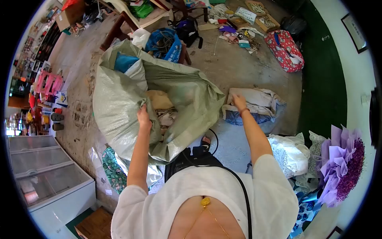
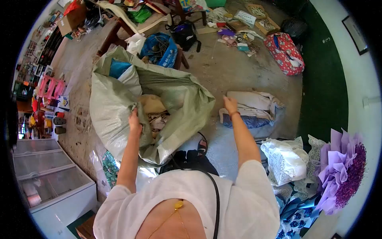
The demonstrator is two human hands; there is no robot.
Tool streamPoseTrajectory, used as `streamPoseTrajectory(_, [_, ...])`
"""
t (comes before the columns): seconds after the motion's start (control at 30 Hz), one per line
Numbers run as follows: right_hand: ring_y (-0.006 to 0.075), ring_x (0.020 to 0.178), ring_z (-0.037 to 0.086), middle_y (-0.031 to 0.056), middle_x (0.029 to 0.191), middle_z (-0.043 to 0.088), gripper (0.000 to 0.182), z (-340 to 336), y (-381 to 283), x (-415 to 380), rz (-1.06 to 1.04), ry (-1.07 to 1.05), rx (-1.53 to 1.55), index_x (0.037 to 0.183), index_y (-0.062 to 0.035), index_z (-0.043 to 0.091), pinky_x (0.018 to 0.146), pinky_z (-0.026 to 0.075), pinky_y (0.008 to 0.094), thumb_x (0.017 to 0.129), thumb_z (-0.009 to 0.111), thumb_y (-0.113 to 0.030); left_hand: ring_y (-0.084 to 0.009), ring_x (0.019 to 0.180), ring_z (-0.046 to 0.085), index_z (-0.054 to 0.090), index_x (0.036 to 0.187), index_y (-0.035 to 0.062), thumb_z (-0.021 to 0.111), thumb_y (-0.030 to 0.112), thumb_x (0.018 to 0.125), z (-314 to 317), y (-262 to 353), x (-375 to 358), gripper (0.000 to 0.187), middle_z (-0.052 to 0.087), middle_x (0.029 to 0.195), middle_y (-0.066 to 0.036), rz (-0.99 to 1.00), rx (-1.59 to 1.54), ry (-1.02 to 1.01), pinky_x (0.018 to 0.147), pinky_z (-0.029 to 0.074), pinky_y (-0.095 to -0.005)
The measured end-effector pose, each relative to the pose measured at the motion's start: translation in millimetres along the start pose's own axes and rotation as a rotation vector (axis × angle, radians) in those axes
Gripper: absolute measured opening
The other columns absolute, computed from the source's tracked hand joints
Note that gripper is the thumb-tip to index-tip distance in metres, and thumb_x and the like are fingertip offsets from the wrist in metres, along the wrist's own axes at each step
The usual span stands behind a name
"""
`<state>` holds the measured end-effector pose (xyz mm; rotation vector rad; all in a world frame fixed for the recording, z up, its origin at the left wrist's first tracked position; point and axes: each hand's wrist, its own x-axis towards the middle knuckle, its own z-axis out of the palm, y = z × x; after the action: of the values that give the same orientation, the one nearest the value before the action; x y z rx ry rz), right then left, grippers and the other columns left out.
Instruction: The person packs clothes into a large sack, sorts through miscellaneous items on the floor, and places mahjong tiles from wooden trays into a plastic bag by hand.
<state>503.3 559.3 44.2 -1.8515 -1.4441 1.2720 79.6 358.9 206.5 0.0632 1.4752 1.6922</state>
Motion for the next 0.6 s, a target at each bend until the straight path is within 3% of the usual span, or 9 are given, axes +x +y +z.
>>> streamPoseTrajectory(0.07, [0.0341,0.067,0.057,0.0206,0.069,0.058,0.022,-57.6,26.1,-56.3,-0.094,0.001,-0.427,0.065,-0.0026,0.058,0.06,0.041,0.045,0.07,0.048,-0.021,-0.0248,0.092,0.05,0.047,0.112,0.0001,0.048,0.019,0.083,-0.4,-53.8,43.0,0.035,0.052,0.104,-0.013,0.021,0.195,0.108,0.078,0.041,-0.0349])
streamPoseTrajectory(0.1, [0.0354,0.065,0.056,0.0191,0.067,0.058,0.019,-73.4,97.2,-56.0,-0.392,0.025,-0.586,0.063,-0.0048,0.057,0.06,0.041,0.0468,0.071,0.048,-0.019,-0.0259,0.093,0.05,0.048,0.113,0.0008,0.047,0.018,0.083,-12.1,-79.5,67.0,0.034,0.052,0.105,-0.014,-0.025,0.343,0.153,0.078,0.041,-0.0348])
streamPoseTrajectory(0.13, [0.0339,0.064,0.057,0.0175,0.068,0.059,0.015,-95.1,129.2,-76.9,-0.332,-0.181,-1.022,0.066,-0.007,0.06,0.059,0.042,0.0463,0.068,0.052,-0.02,-0.027,0.094,0.05,0.048,0.113,0.0015,0.046,0.017,0.083,-31.1,-104.2,88.3,0.033,0.052,0.106,-0.015,-0.069,0.495,0.197,0.079,0.041,-0.0347])
streamPoseTrajectory(0.3, [0.0211,0.065,0.063,0.0079,0.069,0.063,0.015,-143.4,233.3,-234.9,0.109,-0.663,-1.299,0.075,-0.0118,0.062,0.052,0.047,0.0362,0.069,0.057,-0.024,-0.0283,0.092,0.054,0.054,0.102,0.0012,0.038,0.016,0.086,-116.1,-164.9,165.0,0.027,0.058,0.099,-0.015,0.471,1.821,-0.105,0.076,0.042,-0.034])
streamPoseTrajectory(0.33, [0.0195,0.043,0.053,0.0045,0.051,0.056,0.018,-155.1,241.8,-265.7,0.067,-0.677,-1.122,0.054,-0.0114,0.058,0.038,0.038,0.0336,0.067,0.05,-0.022,-0.0277,0.084,0.057,0.056,0.096,0.0024,0.039,0.014,0.085,-128.5,-164.2,177.6,0.023,0.06,0.09,-0.015,0.58,2.084,-0.152,0.071,0.043,-0.0344])
streamPoseTrajectory(0.4, [0.0176,0.046,0.046,0.0031,0.054,0.047,0.013,-154.4,239.0,-311.0,0.974,-0.179,0.061,0.06,-0.0113,0.051,0.038,0.032,0.0336,0.068,0.047,-0.02,-0.0215,0.074,0.06,0.059,0.088,0.0077,0.043,0.011,0.083,-129.1,-144.4,178.7,0.017,0.062,0.079,-0.008,0.61,2.5,-0.223,0.063,0.044,-0.0327])
streamPoseTrajectory(0.5, [0.0137,0.048,0.034,0.0004,0.056,0.032,0.013,-164.6,279.8,-315.2,0.844,-0.53,0.09,0.06,-0.0131,0.041,0.04,0.025,0.0305,0.071,0.044,-0.019,-0.0149,0.078,0.059,0.062,0.085,0.014,0.046,0.012,0.081,-125.5,-108.9,167.8,0.017,0.062,0.084,-0.001,0.617,2.802,-0.315,0.063,0.042,-0.0288])
streamPoseTrajectory(0.53, [0.0129,0.05,0.024,-0.0017,0.056,0.02,0.019,-157.9,266.7,-306.8,1.034,-0.195,0.279,0.056,-0.0141,0.032,0.042,0.02,0.0283,0.073,0.041,-0.02,-0.0154,0.078,0.059,0.062,0.084,0.0149,0.046,0.013,0.081,-132.8,-103.4,171.9,0.017,0.062,0.084,-0.001,0.582,2.838,-0.331,0.063,0.042,-0.0294])
streamPoseTrajectory(0.6, [0.0152,0.05,0.04,0.002,0.06,0.038,0.013,-159.0,247.5,-262.1,0.924,-0.278,0.073,0.067,-0.0103,0.045,0.041,0.031,0.0279,0.076,0.043,-0.019,-0.0148,0.082,0.059,0.064,0.084,0.0157,0.045,0.013,0.081,-128.1,-82.1,152.4,0.019,0.063,0.087,-0.001,0.527,2.854,-0.315,0.065,0.043,-0.03])
